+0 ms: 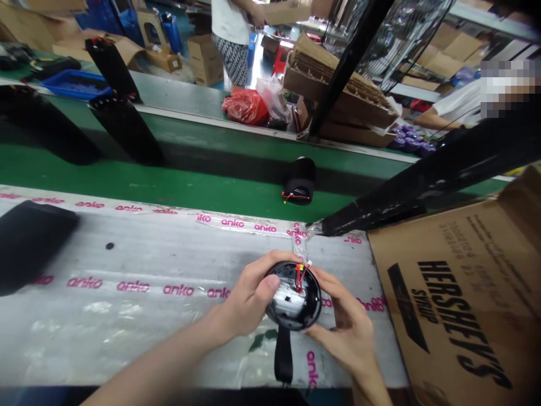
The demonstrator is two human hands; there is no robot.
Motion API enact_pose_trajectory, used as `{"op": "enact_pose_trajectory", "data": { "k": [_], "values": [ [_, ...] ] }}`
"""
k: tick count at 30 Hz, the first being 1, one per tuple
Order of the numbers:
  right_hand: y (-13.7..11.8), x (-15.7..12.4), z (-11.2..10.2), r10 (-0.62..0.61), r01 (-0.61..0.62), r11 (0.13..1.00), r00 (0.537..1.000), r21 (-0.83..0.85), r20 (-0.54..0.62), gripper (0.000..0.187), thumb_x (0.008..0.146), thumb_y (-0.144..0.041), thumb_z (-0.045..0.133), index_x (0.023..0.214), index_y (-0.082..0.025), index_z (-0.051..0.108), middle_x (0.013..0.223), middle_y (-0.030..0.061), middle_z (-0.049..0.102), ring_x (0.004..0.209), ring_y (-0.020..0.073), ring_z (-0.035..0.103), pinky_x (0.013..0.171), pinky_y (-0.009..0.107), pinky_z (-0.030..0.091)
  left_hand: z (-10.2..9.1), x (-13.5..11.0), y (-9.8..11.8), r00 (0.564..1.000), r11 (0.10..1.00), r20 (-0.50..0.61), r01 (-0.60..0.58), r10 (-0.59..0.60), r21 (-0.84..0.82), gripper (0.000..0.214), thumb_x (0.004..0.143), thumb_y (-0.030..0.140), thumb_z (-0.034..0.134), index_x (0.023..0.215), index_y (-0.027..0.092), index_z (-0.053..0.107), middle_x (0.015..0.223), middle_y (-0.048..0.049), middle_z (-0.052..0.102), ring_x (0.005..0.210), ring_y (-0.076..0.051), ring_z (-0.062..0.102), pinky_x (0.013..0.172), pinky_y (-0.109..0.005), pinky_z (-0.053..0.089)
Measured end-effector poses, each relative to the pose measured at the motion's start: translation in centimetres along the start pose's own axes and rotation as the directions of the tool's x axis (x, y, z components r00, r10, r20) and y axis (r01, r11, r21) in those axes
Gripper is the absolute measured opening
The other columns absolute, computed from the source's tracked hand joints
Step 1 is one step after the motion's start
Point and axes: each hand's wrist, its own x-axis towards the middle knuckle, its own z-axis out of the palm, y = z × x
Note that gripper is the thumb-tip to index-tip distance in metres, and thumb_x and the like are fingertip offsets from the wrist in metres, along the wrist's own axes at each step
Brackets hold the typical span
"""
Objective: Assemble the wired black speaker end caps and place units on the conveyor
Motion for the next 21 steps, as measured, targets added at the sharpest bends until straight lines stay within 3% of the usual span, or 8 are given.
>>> {"op": "enact_pose_trajectory", "data": {
  "k": [3,5,8,11,14,16,21],
  "values": [
    [0.0,-0.4,0.0,-0.039,0.039,0.999,0.999,-0.006,0.003,0.076,0.077,-0.029,0.099,0.148,-0.031,0.069,0.145,0.0126,0.075,0.135,0.0393,0.070,0.117,0.060,0.056,-0.2,0.0,0.1,1.000,1.000,0.018,0.006,-0.006,-0.009,0.052,0.111,0.059,0.044,0.131,0.019,0.069,0.130,-0.0124,0.075,0.122,-0.031,0.069,0.106,-0.043,0.054],
    [-0.5,-0.9,0.3,0.079,-0.079,0.988,0.997,0.133,0.008,0.066,0.086,-0.041,0.090,0.148,-0.030,0.069,0.151,0.0136,0.070,0.142,0.0398,0.064,0.122,0.062,0.050,-0.1,0.0,0.0,0.999,1.000,0.035,-0.017,0.018,-0.014,0.051,0.111,0.059,0.044,0.133,0.020,0.069,0.134,-0.0124,0.074,0.128,-0.032,0.067,0.111,-0.044,0.052],
    [-1.7,-1.6,1.8,0.308,-0.272,0.887,0.951,0.373,-0.038,0.050,0.098,-0.052,0.074,0.141,-0.027,0.072,0.153,0.0138,0.068,0.146,0.0390,0.060,0.125,0.063,0.043,0.2,-0.1,-0.2,0.998,0.999,0.037,-0.051,0.051,-0.009,0.051,0.111,0.058,0.043,0.135,0.021,0.068,0.140,-0.0124,0.071,0.133,-0.032,0.064,0.117,-0.045,0.047],
    [-2.2,-2.2,4.3,0.415,-0.292,0.846,0.886,0.447,-0.206,0.041,0.098,-0.046,0.072,0.135,-0.028,0.074,0.145,0.0116,0.073,0.137,0.0365,0.066,0.119,0.060,0.049,0.4,-0.2,-0.3,0.998,0.998,0.023,-0.066,0.066,0.002,0.052,0.111,0.058,0.043,0.135,0.021,0.069,0.142,-0.0129,0.070,0.133,-0.033,0.064,0.117,-0.046,0.047],
    [-1.6,-2.7,6.1,0.425,-0.256,0.858,0.840,0.445,-0.337,0.043,0.096,-0.050,0.071,0.130,-0.025,0.076,0.139,0.0119,0.076,0.128,0.0368,0.071,0.110,0.055,0.057,0.4,-0.4,-0.3,0.996,0.996,0.024,-0.084,0.084,0.009,0.051,0.110,0.057,0.044,0.135,0.020,0.070,0.141,-0.0133,0.072,0.132,-0.033,0.065,0.116,-0.046,0.048],
    [-1.2,-3.0,6.6,0.407,-0.254,0.882,0.834,0.396,-0.372,0.045,0.097,-0.052,0.070,0.130,-0.023,0.078,0.139,0.0126,0.077,0.128,0.0381,0.072,0.106,0.053,0.060,0.4,-0.5,-0.3,0.997,0.996,0.015,-0.082,0.082,0.020,0.052,0.111,0.057,0.044,0.135,0.020,0.070,0.137,-0.0135,0.074,0.129,-0.032,0.067,0.114,-0.045,0.050],
    [-1.7,-3.8,6.9,0.373,-0.306,0.926,0.829,0.221,-0.417,0.043,0.104,-0.049,0.064,0.134,-0.023,0.080,0.146,0.0100,0.074,0.144,0.0390,0.063,0.116,0.052,0.056,0.5,-0.9,-0.3,0.993,0.993,-0.025,-0.110,0.111,0.036,0.056,0.112,0.058,0.038,0.136,0.018,0.070,0.134,-0.0142,0.075,0.122,-0.031,0.071,0.110,-0.043,0.053]
  ]
}}
